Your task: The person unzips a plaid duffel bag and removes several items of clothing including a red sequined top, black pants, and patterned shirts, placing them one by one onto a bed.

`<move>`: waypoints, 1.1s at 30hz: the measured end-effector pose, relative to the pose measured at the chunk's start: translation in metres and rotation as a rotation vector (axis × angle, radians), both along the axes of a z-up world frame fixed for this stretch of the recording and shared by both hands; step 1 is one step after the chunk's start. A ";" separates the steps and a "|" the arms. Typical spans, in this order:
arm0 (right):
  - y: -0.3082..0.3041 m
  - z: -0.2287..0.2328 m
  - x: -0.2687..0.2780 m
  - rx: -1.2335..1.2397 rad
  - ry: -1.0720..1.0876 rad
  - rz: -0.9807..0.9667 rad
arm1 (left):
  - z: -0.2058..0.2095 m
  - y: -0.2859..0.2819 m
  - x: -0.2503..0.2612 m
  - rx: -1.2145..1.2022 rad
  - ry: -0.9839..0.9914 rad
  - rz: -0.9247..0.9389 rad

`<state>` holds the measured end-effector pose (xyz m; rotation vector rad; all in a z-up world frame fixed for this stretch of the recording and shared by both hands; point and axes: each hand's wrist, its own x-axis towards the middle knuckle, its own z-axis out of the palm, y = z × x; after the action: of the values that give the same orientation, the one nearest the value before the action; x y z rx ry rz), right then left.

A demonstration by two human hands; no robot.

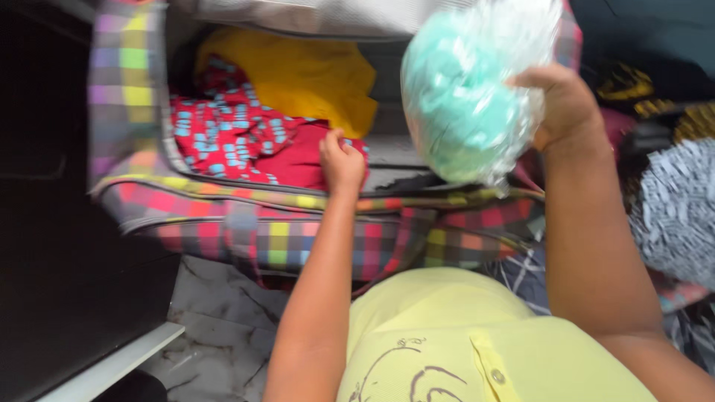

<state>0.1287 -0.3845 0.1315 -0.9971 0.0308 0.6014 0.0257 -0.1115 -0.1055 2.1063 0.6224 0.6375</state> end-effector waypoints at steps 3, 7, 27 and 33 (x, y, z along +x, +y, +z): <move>-0.040 0.014 -0.001 0.017 -0.134 0.051 | 0.061 -0.024 0.000 0.151 -0.027 -0.154; -0.069 0.011 -0.001 -0.230 -0.285 -0.097 | 0.144 -0.085 0.024 0.103 -0.182 -0.295; -0.489 -0.115 0.056 -2.093 -0.554 0.161 | 0.220 -0.308 0.036 0.197 -0.342 -0.533; -0.469 -0.201 0.032 -1.887 -0.651 -0.041 | 0.217 -0.310 0.036 0.207 -0.333 -0.532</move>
<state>0.1603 -0.8532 -0.0698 -2.9666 0.0376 -0.0037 0.0620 -0.4212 0.1111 2.1571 -0.1964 0.7388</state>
